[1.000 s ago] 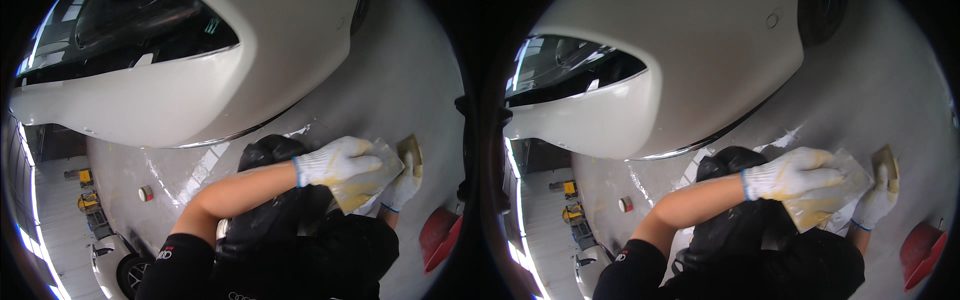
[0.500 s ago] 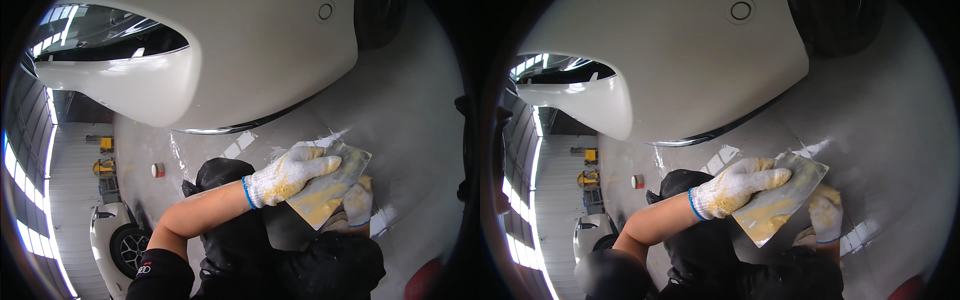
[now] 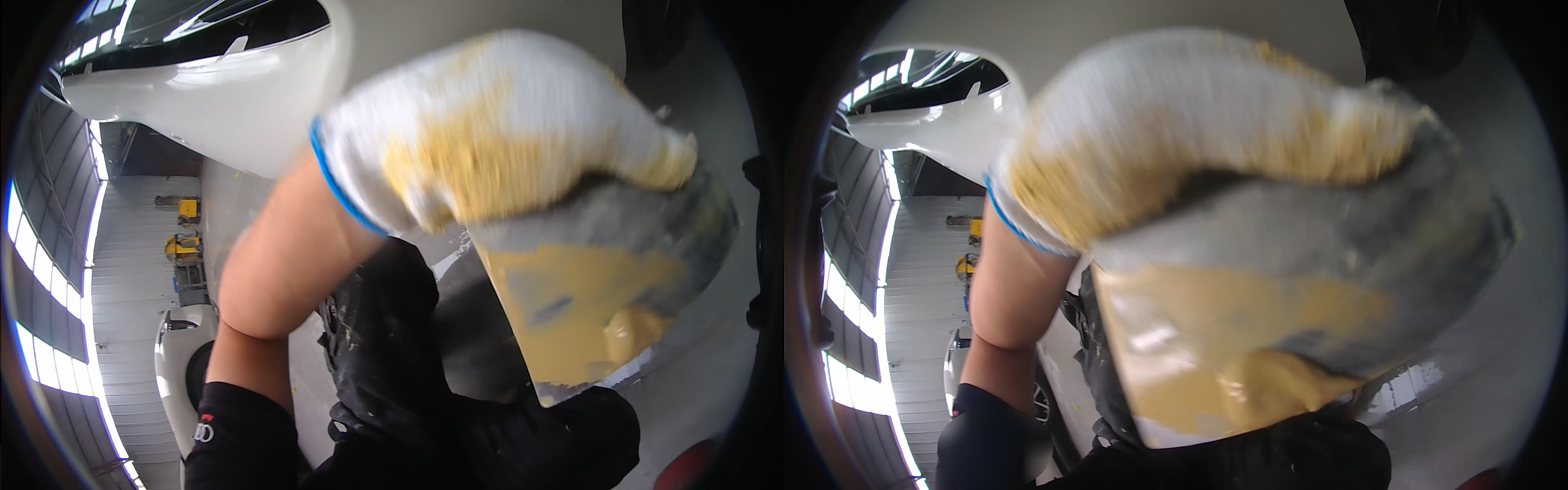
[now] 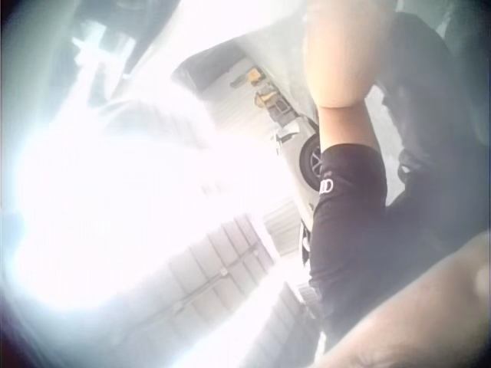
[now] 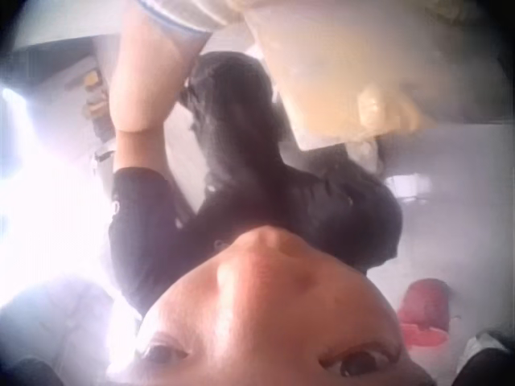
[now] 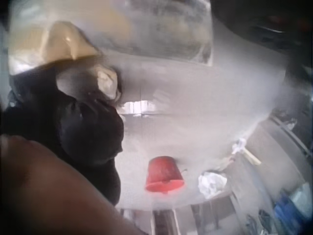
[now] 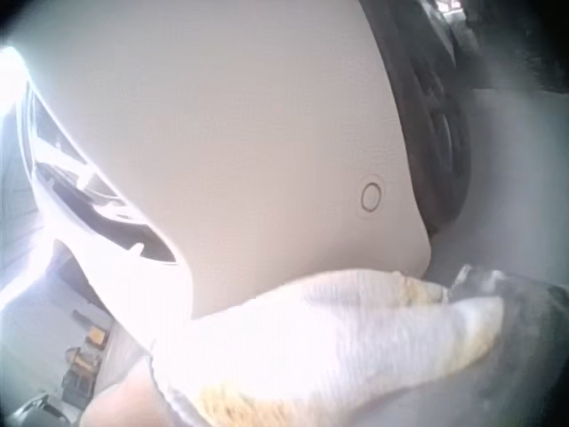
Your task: The person uses two putty knives to spread a yellowish body filler onto the front bumper and fender of a white car. They repeatedly apply and smooth the material across the bumper and wheel arch, then scrape excess filler from the tools before walking away.
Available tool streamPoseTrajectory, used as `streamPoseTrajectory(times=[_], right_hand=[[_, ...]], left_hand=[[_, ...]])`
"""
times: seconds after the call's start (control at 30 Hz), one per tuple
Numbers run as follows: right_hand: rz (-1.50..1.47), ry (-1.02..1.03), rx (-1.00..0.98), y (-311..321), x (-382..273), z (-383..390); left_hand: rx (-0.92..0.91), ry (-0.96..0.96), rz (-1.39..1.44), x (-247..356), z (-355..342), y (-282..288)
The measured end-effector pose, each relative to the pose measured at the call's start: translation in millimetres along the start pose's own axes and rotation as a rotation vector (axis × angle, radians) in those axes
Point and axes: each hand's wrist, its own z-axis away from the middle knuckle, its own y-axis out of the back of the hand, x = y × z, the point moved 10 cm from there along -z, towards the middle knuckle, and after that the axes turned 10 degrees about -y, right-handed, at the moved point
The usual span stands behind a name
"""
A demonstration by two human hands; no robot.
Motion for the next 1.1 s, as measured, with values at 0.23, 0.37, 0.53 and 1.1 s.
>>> streamPoseTrajectory(times=[0.23, 0.37, 0.53, 1.1], right_hand=[[0.182, 0.543, 0.161, -23, -153, 58], [0.042, 0.839, 0.173, -69, -285, 121], [1.216, 1.671, 0.711, -230, -338, 220], [1.492, 2.191, -0.031, -403, -265, 154]], left_hand=[[0.008, 0.109, 0.18, -12, -7, 16], [-0.092, 0.122, 0.291, -34, 14, -12], [-0.182, 0.321, 0.302, -65, 95, -45], [0.763, 0.08, 0.133, -82, 217, 30]])
